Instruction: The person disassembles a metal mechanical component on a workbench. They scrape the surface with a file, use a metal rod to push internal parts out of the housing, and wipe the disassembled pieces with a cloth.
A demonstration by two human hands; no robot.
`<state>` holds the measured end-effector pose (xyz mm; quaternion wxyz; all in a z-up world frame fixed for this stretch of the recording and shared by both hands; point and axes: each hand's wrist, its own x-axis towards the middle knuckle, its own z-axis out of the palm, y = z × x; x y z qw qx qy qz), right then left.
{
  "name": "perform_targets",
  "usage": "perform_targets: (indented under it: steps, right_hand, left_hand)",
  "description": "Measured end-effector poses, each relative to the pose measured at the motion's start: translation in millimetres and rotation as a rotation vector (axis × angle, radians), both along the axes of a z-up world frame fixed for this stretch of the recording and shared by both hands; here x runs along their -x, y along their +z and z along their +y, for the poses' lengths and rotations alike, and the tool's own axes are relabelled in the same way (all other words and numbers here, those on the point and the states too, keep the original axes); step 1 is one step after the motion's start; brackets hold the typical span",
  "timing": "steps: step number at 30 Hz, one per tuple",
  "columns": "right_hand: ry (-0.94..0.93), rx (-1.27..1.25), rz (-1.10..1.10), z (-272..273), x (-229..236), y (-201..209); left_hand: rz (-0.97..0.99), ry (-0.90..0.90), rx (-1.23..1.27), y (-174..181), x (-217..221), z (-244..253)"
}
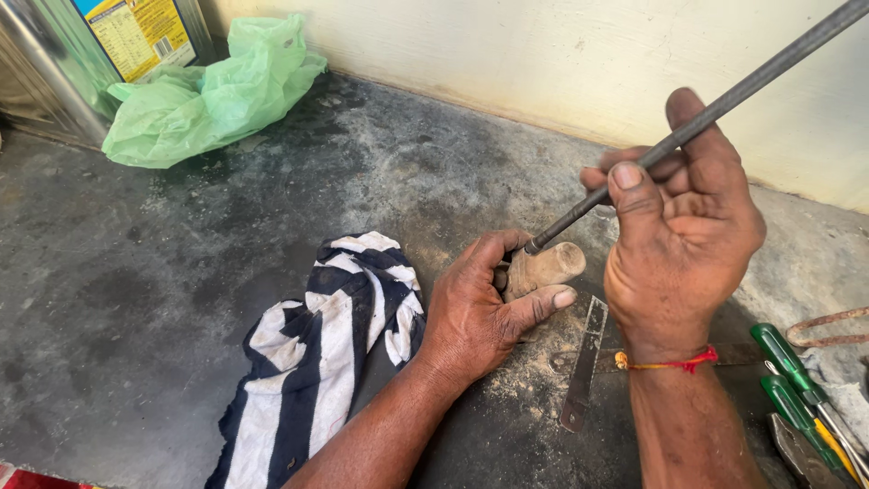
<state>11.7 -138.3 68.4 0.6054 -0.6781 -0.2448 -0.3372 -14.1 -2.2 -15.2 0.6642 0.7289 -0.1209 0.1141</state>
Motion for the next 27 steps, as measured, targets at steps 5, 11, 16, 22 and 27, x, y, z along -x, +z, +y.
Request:
perform_targets:
  steps: [5, 11, 16, 22, 27]
  right_hand:
    - [0.214, -0.016, -0.038, 3.2, 7.3, 5.2]
    - [-0.159, 0.166, -0.163, 2.5, 2.4, -5.2]
    - [-0.115, 0.081, -0.118, -1.1, 2.7, 2.8]
    - [0.010, 0.022, -0.028, 2.7, 7.1, 10.3]
    - [-0.270, 0.203, -0.025, -2.2, 2.3, 3.3]
  left_hand:
    - [0.010, 0.002, 0.001, -0.7, 0.7, 1.0]
    - [-0.024, 0.024, -0.018, -2.5, 0.2, 0.2]
    - [0.036, 0.048, -0.029, -2.2, -1.6, 0.8]
    - [0.009, 0.004, -0.002, -1.5, -0.3, -0.3]
    - [0.006, 0.016, -0.006, -1.5, -0.2, -0.3]
